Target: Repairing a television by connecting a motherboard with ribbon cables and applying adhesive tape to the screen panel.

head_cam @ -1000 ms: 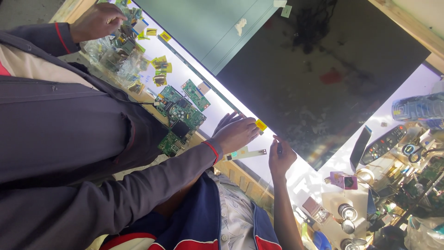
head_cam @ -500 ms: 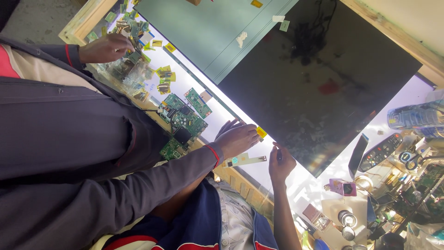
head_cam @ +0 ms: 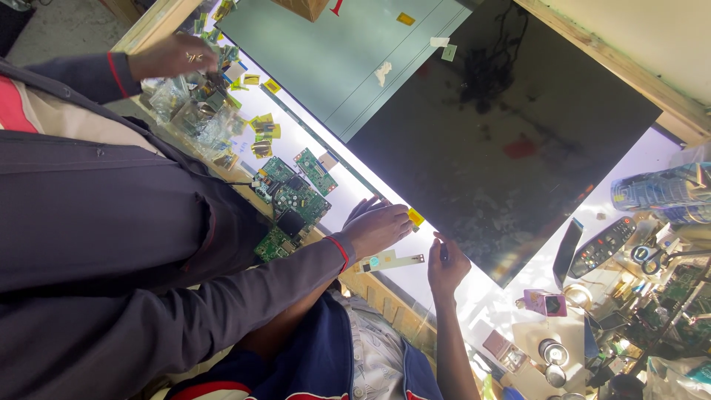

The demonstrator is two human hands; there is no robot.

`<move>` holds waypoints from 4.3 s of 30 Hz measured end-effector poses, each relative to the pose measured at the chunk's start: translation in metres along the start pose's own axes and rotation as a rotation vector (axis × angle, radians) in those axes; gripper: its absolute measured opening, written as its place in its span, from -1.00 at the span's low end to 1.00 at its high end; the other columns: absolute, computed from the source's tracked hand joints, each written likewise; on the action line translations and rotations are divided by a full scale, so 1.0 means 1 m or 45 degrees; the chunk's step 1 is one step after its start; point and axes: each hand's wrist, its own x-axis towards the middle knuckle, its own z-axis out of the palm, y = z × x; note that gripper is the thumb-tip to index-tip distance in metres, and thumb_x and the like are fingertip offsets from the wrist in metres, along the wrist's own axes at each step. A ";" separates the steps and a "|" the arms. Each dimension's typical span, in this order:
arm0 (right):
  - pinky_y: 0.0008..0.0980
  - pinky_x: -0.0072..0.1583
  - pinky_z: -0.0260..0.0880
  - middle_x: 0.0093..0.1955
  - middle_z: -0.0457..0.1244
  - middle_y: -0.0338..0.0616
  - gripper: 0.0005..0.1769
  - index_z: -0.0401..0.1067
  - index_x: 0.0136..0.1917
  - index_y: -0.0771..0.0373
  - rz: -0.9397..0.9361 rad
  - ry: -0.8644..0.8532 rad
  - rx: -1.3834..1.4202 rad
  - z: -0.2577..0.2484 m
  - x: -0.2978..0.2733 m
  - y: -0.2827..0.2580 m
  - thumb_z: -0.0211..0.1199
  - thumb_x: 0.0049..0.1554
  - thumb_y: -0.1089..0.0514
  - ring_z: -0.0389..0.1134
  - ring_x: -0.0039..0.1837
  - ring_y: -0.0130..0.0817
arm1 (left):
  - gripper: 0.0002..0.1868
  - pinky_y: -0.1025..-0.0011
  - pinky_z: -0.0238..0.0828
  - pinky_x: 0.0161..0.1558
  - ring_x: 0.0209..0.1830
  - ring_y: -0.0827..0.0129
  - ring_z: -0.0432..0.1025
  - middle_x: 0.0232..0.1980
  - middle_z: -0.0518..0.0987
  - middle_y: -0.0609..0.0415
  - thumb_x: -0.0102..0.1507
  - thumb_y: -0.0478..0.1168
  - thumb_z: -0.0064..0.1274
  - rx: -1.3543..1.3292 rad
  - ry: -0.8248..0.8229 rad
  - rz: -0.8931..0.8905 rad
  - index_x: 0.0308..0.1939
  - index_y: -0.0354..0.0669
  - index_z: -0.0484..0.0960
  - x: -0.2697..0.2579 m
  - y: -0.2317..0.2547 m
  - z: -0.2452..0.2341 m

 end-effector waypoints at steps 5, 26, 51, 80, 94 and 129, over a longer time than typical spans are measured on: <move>-0.35 -0.23 0.28 -0.52 0.24 -0.25 -0.84 0.60 -0.08 -0.02 -0.016 -0.010 -0.007 0.000 0.000 0.003 0.22 0.10 0.13 0.29 -0.42 -0.24 | -0.62 0.55 0.31 -0.02 -0.18 0.63 0.51 -0.20 0.57 0.24 0.40 0.08 -0.26 -0.049 -0.014 -0.116 -0.08 -0.08 0.56 -0.006 0.006 0.004; -0.34 -0.22 0.30 -0.51 0.26 -0.25 -0.85 0.59 -0.09 0.01 -0.018 -0.025 -0.038 0.000 0.000 0.000 0.23 0.09 0.13 0.31 -0.41 -0.25 | -0.81 0.51 0.37 -0.07 -0.19 0.50 0.56 -0.15 0.61 0.13 0.38 -0.26 -0.17 0.318 0.072 0.309 -0.01 -0.10 0.54 -0.027 -0.017 0.034; -0.37 -0.22 0.28 -0.53 0.25 -0.26 -0.83 0.60 -0.08 0.03 0.027 -0.034 0.006 -0.002 0.000 -0.005 0.22 0.08 0.19 0.29 -0.43 -0.29 | -0.66 0.49 0.32 0.10 0.01 0.51 0.52 0.05 0.59 0.12 0.36 -0.31 -0.19 0.329 0.132 0.402 0.22 -0.05 0.45 -0.010 -0.022 0.000; -0.35 -0.23 0.29 -0.51 0.26 -0.27 -0.83 0.60 -0.08 0.00 -0.001 -0.031 -0.019 -0.001 0.000 0.000 0.20 0.09 0.14 0.30 -0.44 -0.28 | -0.50 0.44 0.35 0.22 0.17 0.41 0.46 0.21 0.49 0.08 0.36 -0.31 -0.20 0.564 0.135 0.560 0.39 -0.01 0.15 0.000 -0.031 -0.020; -0.19 -0.28 0.29 -0.53 0.22 -0.17 -0.77 0.52 0.06 0.05 -0.144 -0.216 -0.183 -0.004 0.011 -0.011 0.20 0.13 0.07 0.32 -0.42 -0.09 | -0.53 0.27 0.28 0.22 -0.02 0.29 0.54 -0.06 0.63 0.05 0.41 0.09 -0.28 -0.187 0.247 0.108 0.04 -0.16 0.59 0.066 0.015 -0.121; -0.09 -0.25 0.35 -0.44 0.29 -0.10 -0.65 0.56 0.07 -0.17 -0.228 -0.360 -0.434 0.023 0.016 0.019 0.10 0.06 0.10 0.40 -0.31 -0.01 | -0.50 0.24 0.31 0.33 0.30 0.24 0.37 0.39 0.38 0.02 0.37 -0.14 -0.10 0.377 -0.074 0.558 0.39 0.05 0.21 0.032 -0.014 -0.090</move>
